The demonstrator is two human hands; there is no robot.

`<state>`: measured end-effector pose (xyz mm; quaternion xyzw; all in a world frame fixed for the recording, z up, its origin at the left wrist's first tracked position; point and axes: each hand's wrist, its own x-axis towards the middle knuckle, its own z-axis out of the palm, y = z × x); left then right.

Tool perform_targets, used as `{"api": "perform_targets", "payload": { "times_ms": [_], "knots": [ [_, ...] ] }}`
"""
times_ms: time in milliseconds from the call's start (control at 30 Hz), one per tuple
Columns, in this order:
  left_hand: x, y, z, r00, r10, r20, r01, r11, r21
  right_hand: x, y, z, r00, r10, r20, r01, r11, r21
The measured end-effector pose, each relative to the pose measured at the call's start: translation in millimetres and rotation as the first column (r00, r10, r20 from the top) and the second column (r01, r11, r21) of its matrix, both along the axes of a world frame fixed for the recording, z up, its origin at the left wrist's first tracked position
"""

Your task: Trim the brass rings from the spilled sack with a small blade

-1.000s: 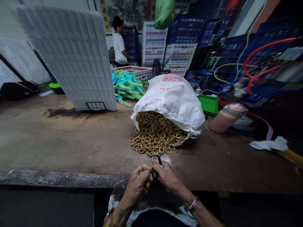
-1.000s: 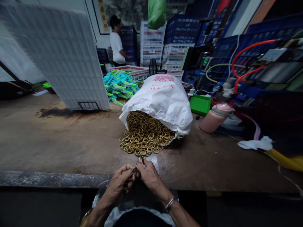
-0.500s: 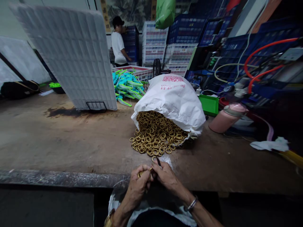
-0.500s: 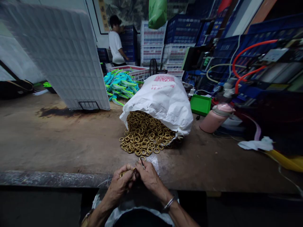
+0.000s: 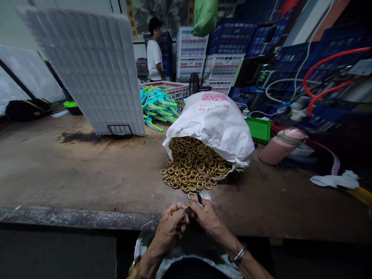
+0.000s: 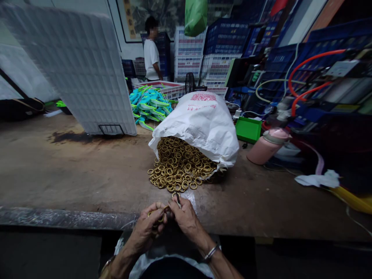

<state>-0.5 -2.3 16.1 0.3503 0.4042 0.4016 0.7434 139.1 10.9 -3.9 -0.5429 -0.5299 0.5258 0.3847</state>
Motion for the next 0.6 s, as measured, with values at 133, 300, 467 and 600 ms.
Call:
{"api": "perform_targets", "payload": {
  "times_ms": [133, 300, 467, 600],
  "knots": [
    [-0.9, -0.4, -5.6, 1.0, -0.01, 0.021, 0.01, 1.0, -0.007, -1.4, -0.9, 11.2, 0.999, -0.013, 0.034, 0.012, 0.999, 0.049],
    [-0.7, -1.1, -7.2, 0.999, -0.028, 0.02, 0.028, 1.0, 0.015, -1.8, -2.1, 20.8, 0.998, -0.014, 0.069, 0.008, 0.996, 0.085],
    [0.3, -1.8, -1.1, 1.0, 0.018, 0.001, -0.018, 1.0, 0.013, 0.4, -2.9, 18.6, 0.967, -0.061, 0.246, 0.013, 0.981, 0.194],
    [2.0, -1.5, 0.8, 0.999, 0.042, -0.028, -0.041, 0.999, 0.035, -0.6, -10.2, 15.0, 0.874, 0.036, 0.484, -0.165, 0.96, 0.227]
  ]
}}
